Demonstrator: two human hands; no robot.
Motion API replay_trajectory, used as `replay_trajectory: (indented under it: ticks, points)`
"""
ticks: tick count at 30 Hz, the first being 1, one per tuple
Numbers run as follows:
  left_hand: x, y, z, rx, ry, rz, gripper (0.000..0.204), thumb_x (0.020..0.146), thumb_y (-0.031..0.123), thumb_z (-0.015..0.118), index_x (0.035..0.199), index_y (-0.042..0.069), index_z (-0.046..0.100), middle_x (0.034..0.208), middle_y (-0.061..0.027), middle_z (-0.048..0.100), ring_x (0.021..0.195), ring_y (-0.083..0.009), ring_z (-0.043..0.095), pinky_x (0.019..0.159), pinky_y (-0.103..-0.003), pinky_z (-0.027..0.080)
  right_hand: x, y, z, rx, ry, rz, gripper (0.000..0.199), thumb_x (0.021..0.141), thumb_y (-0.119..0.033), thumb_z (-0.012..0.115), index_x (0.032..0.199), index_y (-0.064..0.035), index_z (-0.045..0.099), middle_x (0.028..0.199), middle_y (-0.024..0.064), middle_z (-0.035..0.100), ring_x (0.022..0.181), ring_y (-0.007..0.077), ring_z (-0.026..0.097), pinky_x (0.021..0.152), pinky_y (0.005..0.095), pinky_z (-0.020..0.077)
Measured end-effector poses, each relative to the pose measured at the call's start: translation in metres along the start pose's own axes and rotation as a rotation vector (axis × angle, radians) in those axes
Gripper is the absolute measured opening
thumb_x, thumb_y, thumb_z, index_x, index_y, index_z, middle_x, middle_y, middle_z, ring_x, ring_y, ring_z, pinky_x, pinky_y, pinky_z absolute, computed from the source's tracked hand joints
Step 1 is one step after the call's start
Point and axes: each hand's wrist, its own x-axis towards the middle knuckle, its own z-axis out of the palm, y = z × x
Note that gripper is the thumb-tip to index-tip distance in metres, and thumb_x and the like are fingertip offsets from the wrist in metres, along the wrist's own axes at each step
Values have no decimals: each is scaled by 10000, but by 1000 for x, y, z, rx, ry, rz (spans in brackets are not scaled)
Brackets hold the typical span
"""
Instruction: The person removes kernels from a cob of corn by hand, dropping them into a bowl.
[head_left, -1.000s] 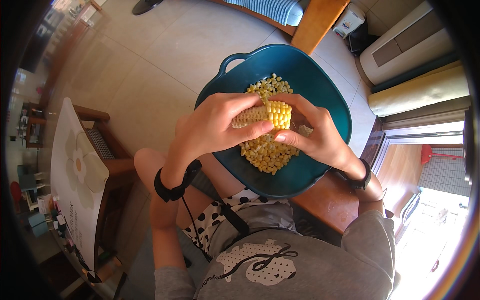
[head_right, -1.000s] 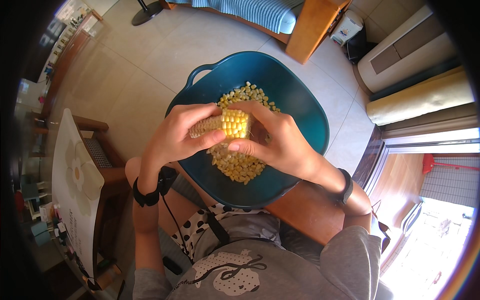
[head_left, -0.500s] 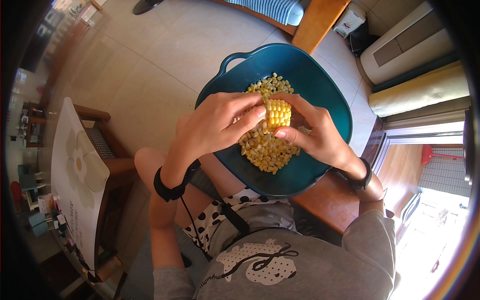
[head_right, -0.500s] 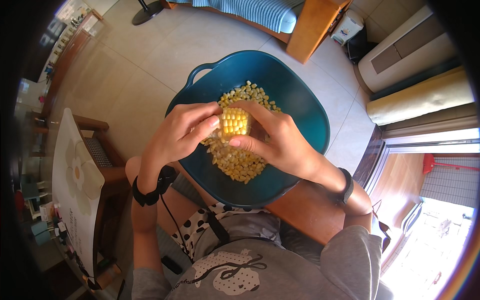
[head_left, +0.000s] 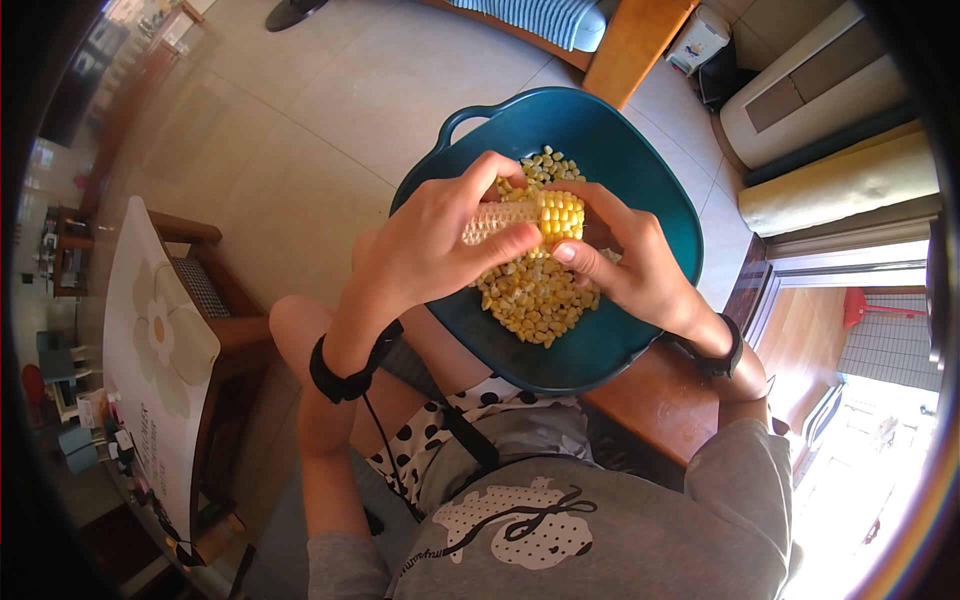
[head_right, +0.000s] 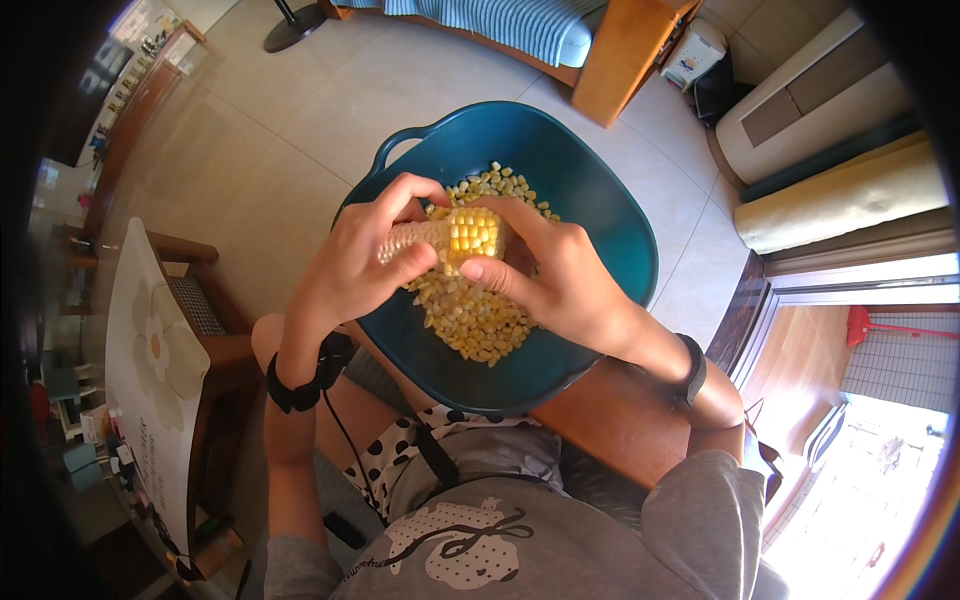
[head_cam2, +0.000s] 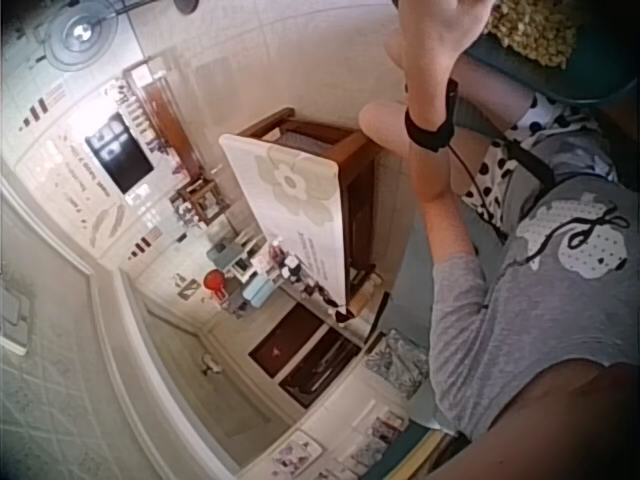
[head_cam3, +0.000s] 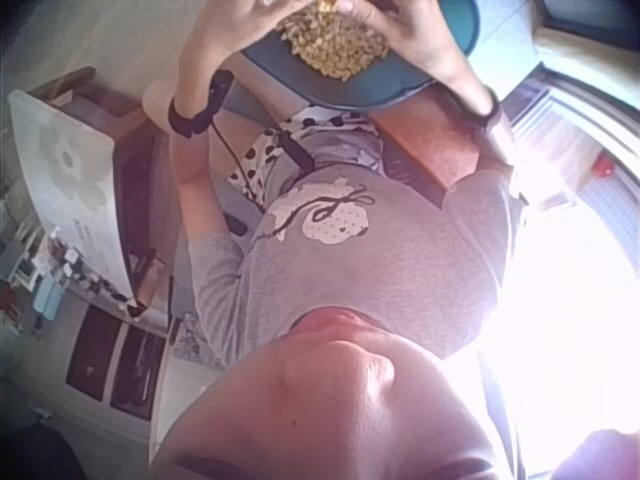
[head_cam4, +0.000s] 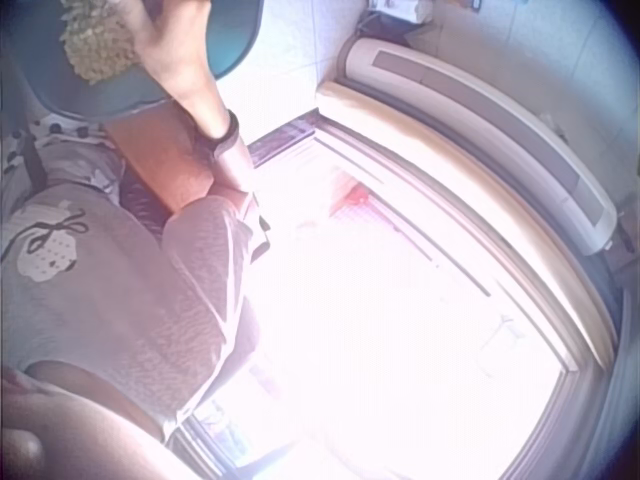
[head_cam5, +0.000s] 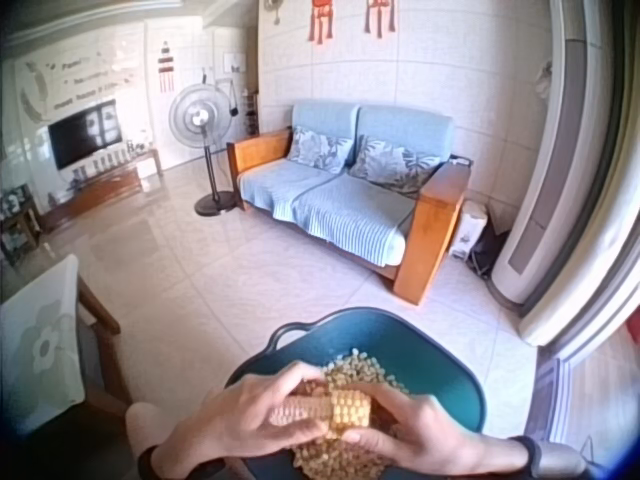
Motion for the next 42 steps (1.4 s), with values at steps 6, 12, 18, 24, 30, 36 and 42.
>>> replay_trajectory:
  ticks: [6,12,18,24,30,36,42]
  points:
    - [1,-10,8,47,44,184,521,811,430,692,1041,9,490,807,-160,647,697,-307,659,582,-355,496,0,-4,-2,27,-15,17,486,881,-295,647,1223,10,486,802,118,651,689,132,624,626,279,485]
    - [-2,-6,6,67,-1,138,437,827,365,692,964,-15,528,759,-149,583,638,-255,582,599,-313,456,0,-5,-2,61,-42,16,460,900,-284,623,1214,20,479,813,115,650,705,121,624,630,273,481]
    - [-2,-7,7,15,-7,172,365,875,307,641,972,-24,523,727,-143,565,600,-246,558,572,-310,438,0,-5,-3,59,-65,25,453,904,-282,618,1209,21,477,813,114,649,703,120,623,626,274,479]
    - [-3,-2,4,12,-22,98,195,944,182,520,972,-11,532,651,-114,516,538,-175,488,528,-290,397,0,-1,-2,51,-74,1,468,915,-287,599,1237,22,458,790,77,624,650,103,597,597,247,464]
    - [-5,-3,6,54,27,11,227,986,161,397,991,-11,546,654,-112,524,544,-164,492,551,-281,404,0,1,0,52,-64,-47,481,929,-296,576,1260,26,442,752,44,599,579,85,563,557,220,445]
    - [-3,-1,9,-42,219,-24,338,994,186,309,1129,8,562,743,-112,601,660,-178,571,641,-284,444,0,-1,-2,-10,-59,-15,477,928,-322,573,1225,36,468,701,48,594,536,85,550,531,217,434]
    - [-2,-4,5,63,199,177,237,961,136,413,1077,14,580,763,-95,610,693,-164,576,657,-281,449,0,-3,0,-10,8,5,460,910,-316,603,1178,44,504,668,69,593,545,97,550,531,245,435]
